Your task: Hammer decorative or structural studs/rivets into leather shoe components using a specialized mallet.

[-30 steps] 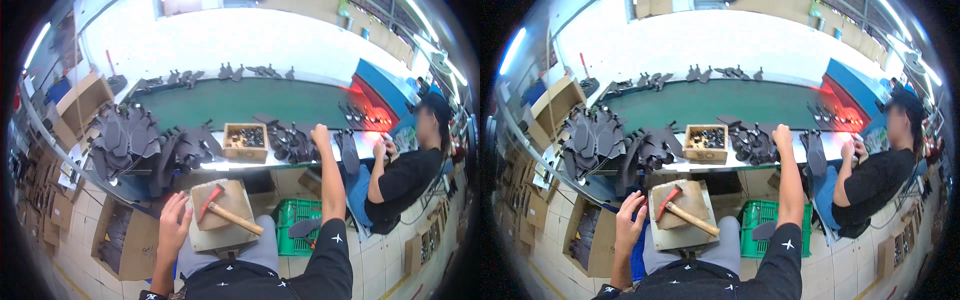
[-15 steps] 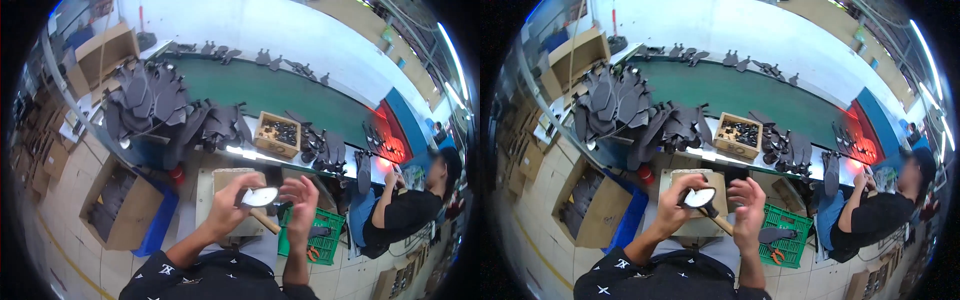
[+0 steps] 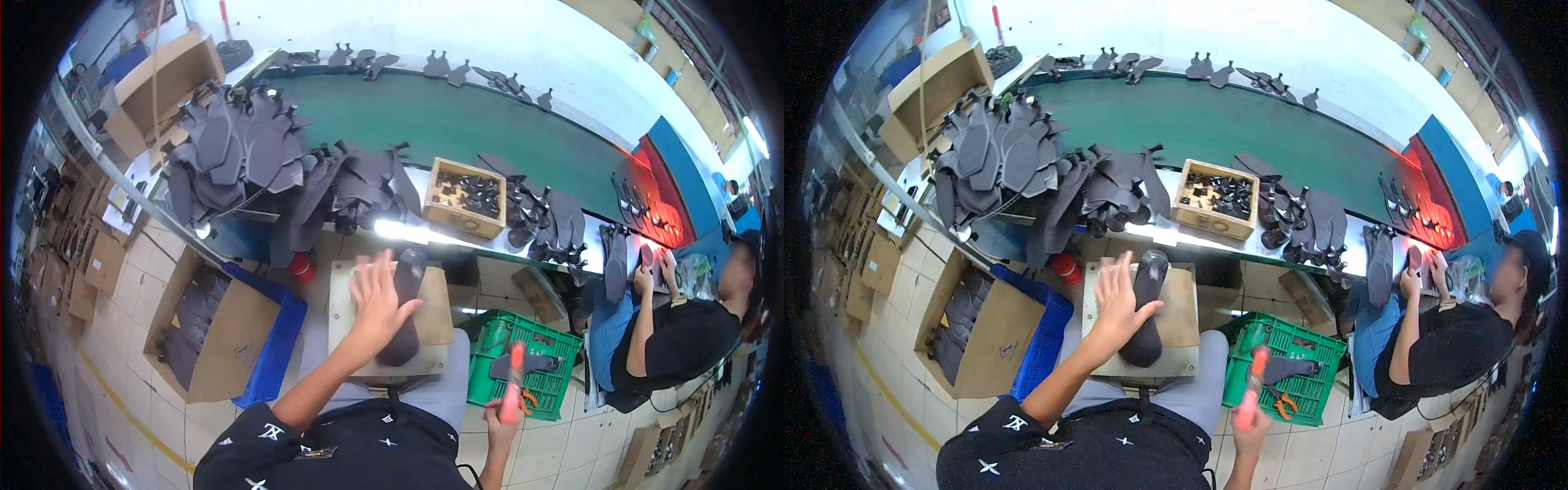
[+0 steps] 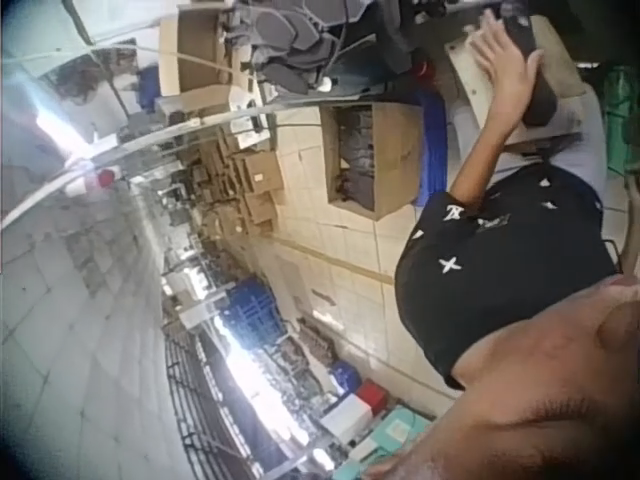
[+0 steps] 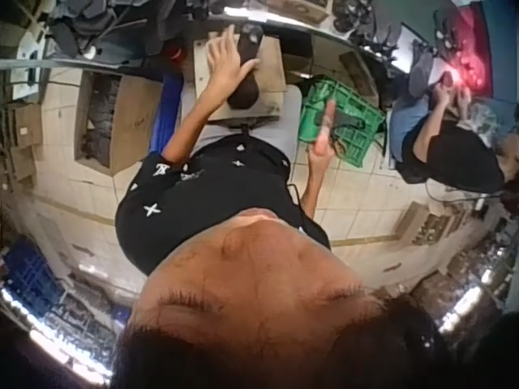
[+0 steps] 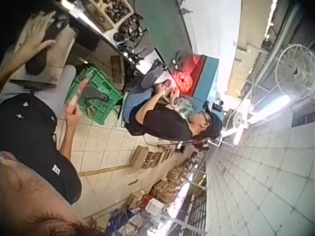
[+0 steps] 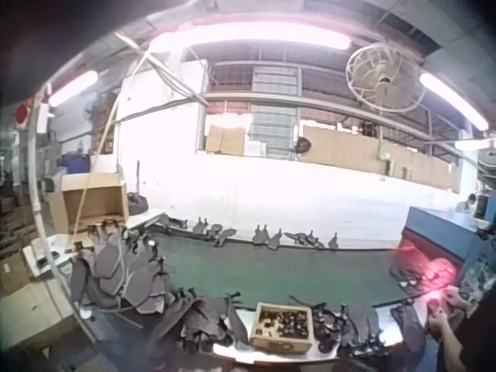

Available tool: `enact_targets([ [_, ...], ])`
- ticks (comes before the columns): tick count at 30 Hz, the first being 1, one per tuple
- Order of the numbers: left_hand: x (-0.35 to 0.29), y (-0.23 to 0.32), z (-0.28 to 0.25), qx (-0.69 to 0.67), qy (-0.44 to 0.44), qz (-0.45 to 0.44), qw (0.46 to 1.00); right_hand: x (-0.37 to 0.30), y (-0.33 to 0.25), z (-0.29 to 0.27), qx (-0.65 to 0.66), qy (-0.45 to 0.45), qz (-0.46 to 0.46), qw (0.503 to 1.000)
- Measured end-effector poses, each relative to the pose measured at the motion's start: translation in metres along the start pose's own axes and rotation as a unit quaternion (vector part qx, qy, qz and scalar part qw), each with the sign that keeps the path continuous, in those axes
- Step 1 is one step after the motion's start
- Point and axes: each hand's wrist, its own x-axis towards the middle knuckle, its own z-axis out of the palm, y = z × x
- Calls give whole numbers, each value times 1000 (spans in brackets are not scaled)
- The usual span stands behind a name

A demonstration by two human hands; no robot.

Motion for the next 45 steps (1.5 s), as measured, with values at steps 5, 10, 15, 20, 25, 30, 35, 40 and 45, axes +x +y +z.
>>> enact_targets([
  [5, 59, 27, 19, -3, 44, 138, 989, -6, -102, -15, 417, 111, 254, 866],
  [10, 239, 7, 82, 153, 24, 234, 960, 14, -72, 1, 342, 118, 257, 896],
  [15, 285, 23, 109, 266, -81, 224, 934, 10, -53, 3, 322, 130, 218, 912],
  [20, 232, 45, 62, -108, -1, 325, 940, 40, -88, -20, 367, 109, 160, 910],
  [25, 90, 99, -38, -122, 127, 580, 795, 95, -151, -49, 426, 33, 54, 903],
  [30, 24, 102, -79, -39, 229, 714, 660, 101, -219, -53, 483, -94, -59, 868],
  [35, -4, 85, -103, -75, 176, 643, 741, 87, -229, -41, 516, -84, -101, 847],
  [40, -33, 79, -94, -336, 38, 300, 892, 90, -227, -25, 566, -64, -97, 816],
  [45, -36, 68, -86, -383, -23, 295, 875, 83, -220, -13, 548, -106, -66, 827],
])
